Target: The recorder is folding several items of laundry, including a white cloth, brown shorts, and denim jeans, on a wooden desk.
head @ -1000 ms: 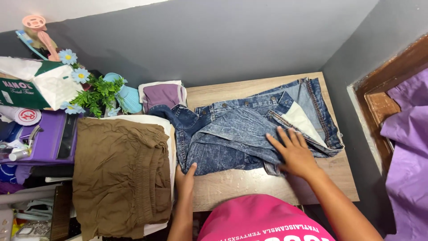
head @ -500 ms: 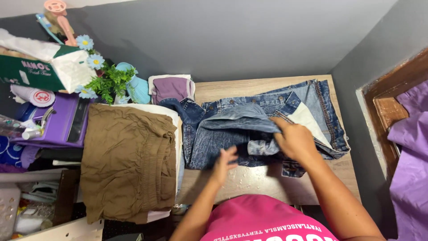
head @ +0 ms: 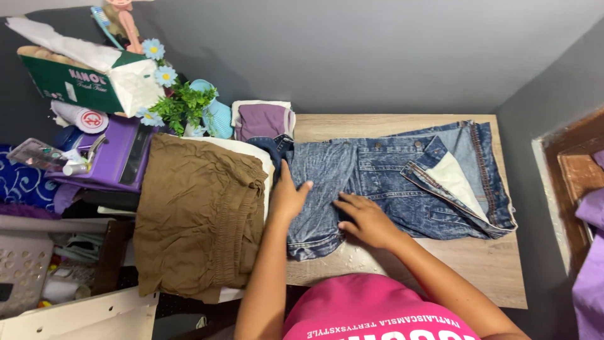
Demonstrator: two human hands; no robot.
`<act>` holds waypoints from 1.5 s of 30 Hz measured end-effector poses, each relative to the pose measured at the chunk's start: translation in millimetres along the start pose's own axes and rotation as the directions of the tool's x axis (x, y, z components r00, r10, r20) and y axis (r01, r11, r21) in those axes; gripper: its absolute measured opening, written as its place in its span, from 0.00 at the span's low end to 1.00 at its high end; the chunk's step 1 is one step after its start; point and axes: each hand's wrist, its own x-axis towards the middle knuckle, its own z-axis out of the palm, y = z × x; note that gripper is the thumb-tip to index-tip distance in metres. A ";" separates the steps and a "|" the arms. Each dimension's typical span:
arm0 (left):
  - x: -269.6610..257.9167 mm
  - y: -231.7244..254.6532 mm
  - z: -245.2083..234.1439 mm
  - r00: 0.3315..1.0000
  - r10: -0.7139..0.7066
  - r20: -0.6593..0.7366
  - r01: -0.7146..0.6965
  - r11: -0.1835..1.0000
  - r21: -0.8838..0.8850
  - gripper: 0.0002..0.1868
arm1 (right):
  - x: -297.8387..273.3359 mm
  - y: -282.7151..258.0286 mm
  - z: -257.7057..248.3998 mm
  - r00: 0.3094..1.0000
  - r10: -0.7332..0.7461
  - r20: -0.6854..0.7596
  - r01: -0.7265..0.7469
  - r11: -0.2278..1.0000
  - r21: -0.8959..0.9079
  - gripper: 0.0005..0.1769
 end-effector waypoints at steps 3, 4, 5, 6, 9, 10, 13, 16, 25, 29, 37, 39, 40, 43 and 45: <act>-34.3 -2.2 10.4 0.999 0.039 -0.033 -0.031 0.974 0.225 0.49 | 2.6 25.8 25.1 0.986 0.149 -0.068 -0.145 0.987 0.072 0.30; -45.2 -1.3 11.6 0.995 0.066 -0.070 -0.048 0.969 0.243 0.48 | 3.8 28.0 29.6 0.983 0.146 -0.113 -0.140 0.988 0.059 0.31; -55.8 -0.5 12.5 0.990 0.094 -0.108 -0.063 0.963 0.262 0.48 | 5.8 30.4 34.2 0.977 0.141 -0.159 -0.135 0.990 0.045 0.33; -55.8 -12.7 20.6 0.990 0.089 -0.111 -0.058 0.964 0.259 0.48 | 5.6 20.7 29.3 0.978 0.136 -0.155 -0.131 0.990 0.044 0.33; -50.2 -48.7 39.4 0.988 0.024 -0.154 0.029 0.943 0.333 0.37 | 5.4 -12.4 19.1 0.981 -0.087 -0.174 0.089 0.996 0.002 0.40; -44.8 -60.5 44.1 0.990 0.023 -0.136 0.030 0.928 0.372 0.33 | 4.3 -24.7 18.4 0.988 -0.143 -0.052 0.138 0.986 -0.090 0.51; -39.0 -59.7 42.5 0.993 0.069 -0.099 -0.019 0.900 0.436 0.23 | 5.1 -22.7 47.4 0.976 -0.212 -0.057 0.194 0.955 -0.223 0.45; -34.8 -42.4 32.4 0.986 0.146 -0.075 -0.110 0.926 0.361 0.14 | 8.8 -0.9 64.4 0.940 -0.228 -0.255 0.186 0.966 -0.180 0.25; -3.7 -69.8 45.8 0.992 0.087 -0.094 -0.122 0.871 -0.477 0.19 | 16.0 29.0 32.6 0.918 0.216 -0.334 0.151 0.587 0.796 0.28; -1.4 -58.1 49.2 0.989 -0.026 -0.142 -0.101 0.583 -0.806 0.22 | 35.5 34.8 53.9 0.849 0.520 0.095 -0.096 -0.025 0.995 0.42; -54.6 26.4 -21.6 0.947 0.265 -0.181 -0.245 0.961 0.126 0.35 | 94.3 50.6 58.3 0.881 0.470 0.059 -0.219 0.293 0.931 0.50; -49.2 16.0 6.1 0.886 0.401 -0.232 -0.310 0.886 0.346 0.46 | 99.7 50.5 70.7 0.834 0.545 0.084 -0.359 0.421 0.833 0.50; -49.3 14.2 17.9 0.848 0.495 -0.189 -0.380 0.817 0.433 0.39 | 99.6 54.6 77.7 0.862 0.505 0.052 -0.294 0.413 0.862 0.52; -43.5 11.1 45.0 0.880 0.473 0.033 -0.425 0.755 0.500 0.36 | 95.1 56.8 72.8 0.888 0.459 0.008 -0.209 0.388 0.897 0.51; -38.5 1.8 54.6 0.914 0.349 0.209 -0.406 0.767 0.496 0.42 | 83.4 63.9 76.6 0.889 0.459 -0.003 -0.189 0.374 0.908 0.48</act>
